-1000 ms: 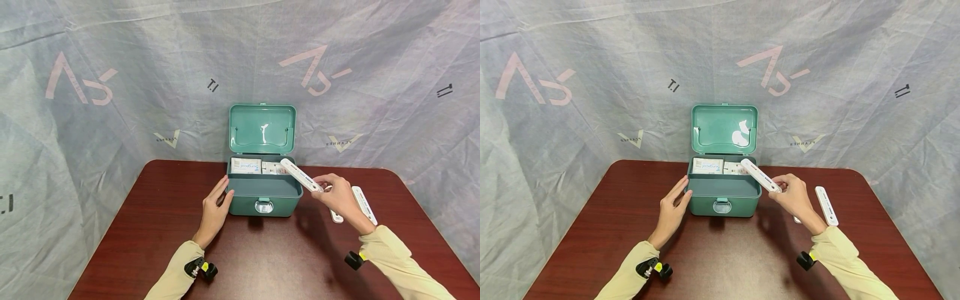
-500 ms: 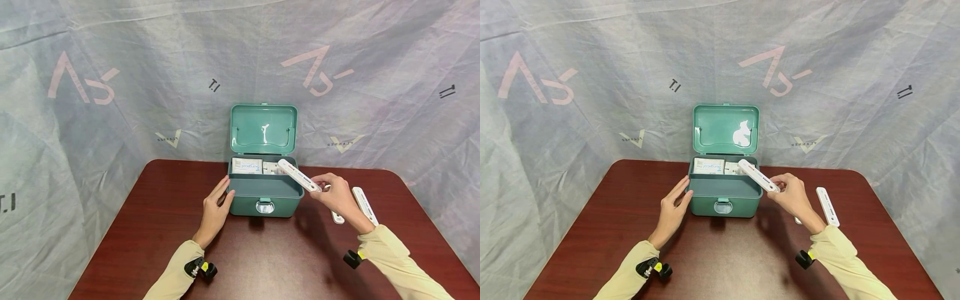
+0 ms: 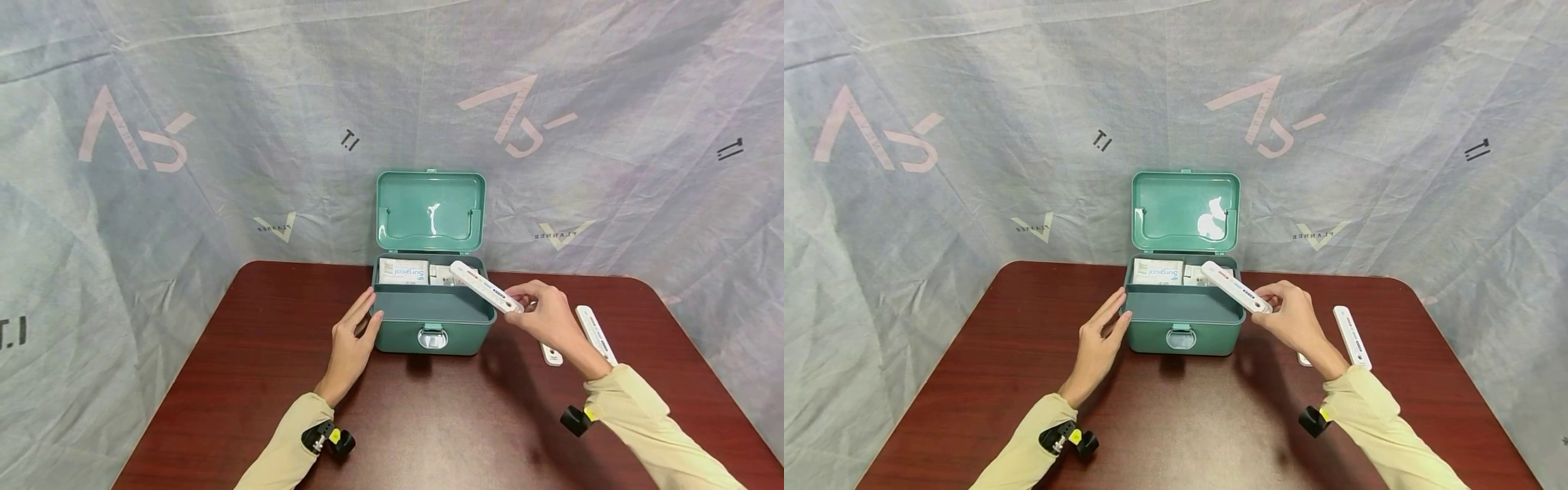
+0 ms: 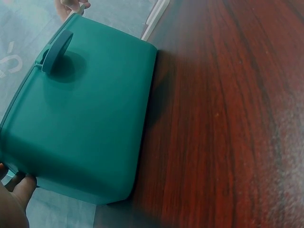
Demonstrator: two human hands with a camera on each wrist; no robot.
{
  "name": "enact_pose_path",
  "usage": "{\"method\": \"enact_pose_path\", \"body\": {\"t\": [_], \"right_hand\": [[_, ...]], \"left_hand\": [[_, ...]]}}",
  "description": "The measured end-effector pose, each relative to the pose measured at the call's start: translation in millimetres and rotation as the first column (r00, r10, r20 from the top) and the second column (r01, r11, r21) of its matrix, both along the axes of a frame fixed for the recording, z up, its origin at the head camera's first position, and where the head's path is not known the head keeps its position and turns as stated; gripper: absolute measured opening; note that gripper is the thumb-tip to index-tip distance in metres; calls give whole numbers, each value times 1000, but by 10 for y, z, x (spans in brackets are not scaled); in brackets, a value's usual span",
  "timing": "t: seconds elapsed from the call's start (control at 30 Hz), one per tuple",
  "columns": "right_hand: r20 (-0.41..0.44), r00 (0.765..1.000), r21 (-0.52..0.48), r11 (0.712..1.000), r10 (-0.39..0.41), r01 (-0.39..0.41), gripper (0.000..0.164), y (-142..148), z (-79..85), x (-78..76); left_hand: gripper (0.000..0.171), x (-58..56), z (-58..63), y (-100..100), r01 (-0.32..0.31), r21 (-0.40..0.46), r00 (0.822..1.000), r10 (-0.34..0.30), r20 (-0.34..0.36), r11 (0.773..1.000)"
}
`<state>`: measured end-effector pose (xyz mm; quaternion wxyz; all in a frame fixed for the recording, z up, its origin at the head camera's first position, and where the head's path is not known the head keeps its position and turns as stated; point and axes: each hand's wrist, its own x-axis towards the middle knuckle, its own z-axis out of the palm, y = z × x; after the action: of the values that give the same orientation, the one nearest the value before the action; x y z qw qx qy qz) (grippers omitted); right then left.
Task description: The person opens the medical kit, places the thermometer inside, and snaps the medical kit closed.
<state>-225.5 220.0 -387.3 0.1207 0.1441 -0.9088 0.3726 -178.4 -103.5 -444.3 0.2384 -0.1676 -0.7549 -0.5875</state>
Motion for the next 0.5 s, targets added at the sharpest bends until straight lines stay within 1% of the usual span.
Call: {"method": "enact_pose_path", "body": {"t": [0.23,0.4,0.5], "right_hand": [[5,1000,10,1000,11,-11,29,6,5,-19],[21,1000,5,1000,24,-24,30,0,23,-28],[22,999,4,999,34,-34,31,-4,32,-33]], "left_hand": [[41,5,5,-1,-4,-7,1000,4,-3,1000],[41,4,7,-4,-6,-15,1000,6,16,1000],[40,6,11,-2,-11,-23,1000,12,14,1000]]}}
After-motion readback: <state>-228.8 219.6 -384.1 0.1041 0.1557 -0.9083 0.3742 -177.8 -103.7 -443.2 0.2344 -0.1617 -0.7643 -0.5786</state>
